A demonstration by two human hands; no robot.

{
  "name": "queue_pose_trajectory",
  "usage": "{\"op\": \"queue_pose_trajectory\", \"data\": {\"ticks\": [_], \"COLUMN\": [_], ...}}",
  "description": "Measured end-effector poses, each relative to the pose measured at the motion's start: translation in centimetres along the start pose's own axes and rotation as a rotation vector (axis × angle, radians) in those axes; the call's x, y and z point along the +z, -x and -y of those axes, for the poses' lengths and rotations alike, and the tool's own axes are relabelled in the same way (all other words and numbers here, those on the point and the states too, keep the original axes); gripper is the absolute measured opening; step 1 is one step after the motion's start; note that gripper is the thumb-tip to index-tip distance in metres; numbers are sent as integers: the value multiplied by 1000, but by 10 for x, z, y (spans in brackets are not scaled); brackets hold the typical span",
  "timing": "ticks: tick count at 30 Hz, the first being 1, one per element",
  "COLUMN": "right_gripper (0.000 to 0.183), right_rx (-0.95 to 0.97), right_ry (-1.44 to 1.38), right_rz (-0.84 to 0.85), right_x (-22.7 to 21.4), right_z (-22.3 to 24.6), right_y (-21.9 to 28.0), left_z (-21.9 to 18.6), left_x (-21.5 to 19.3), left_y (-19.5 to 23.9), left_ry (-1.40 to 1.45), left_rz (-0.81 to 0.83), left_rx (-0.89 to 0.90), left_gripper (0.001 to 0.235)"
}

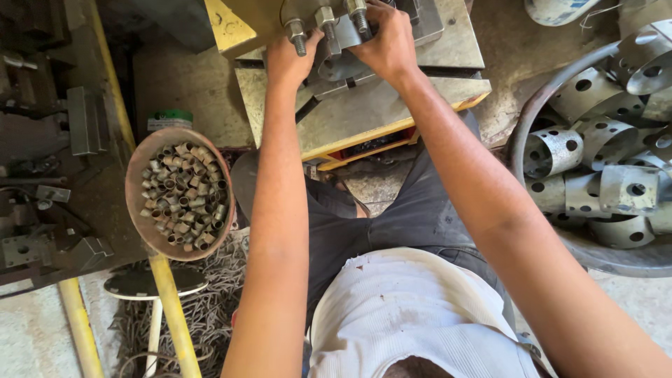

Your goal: The person operates a manual stamping machine by placing metal cylinders into a die and removing the finished parts. They retrieve pieces from a bucket and repeat the process for multiple items.

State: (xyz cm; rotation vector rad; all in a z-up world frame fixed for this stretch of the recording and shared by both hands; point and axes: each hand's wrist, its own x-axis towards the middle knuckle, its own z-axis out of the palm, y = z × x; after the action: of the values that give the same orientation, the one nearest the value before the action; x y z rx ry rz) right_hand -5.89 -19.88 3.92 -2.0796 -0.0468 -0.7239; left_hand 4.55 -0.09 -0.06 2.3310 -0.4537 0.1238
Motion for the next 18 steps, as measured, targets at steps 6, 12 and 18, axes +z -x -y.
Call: {"op": "queue_pose_trajectory", "data": {"ticks": [6, 12, 18], "right_gripper": [39, 45, 56], "right_rx": [147, 2, 130], "right_ry": [30, -209, -233], "right_rz": [38, 77, 228], "right_x": [8, 12, 10], "right_z": [-22, -47, -62], "right_y": [-5, -3, 11], "left_z": [11, 19, 35], "left_x": [5, 5, 18], "left_y": [-5, -11, -14], "left_ry": [-31, -76, -123], "left_rz": [-32, 90, -6], "left_rx": [91, 4, 123], "left_gripper": [39, 50, 48]}}
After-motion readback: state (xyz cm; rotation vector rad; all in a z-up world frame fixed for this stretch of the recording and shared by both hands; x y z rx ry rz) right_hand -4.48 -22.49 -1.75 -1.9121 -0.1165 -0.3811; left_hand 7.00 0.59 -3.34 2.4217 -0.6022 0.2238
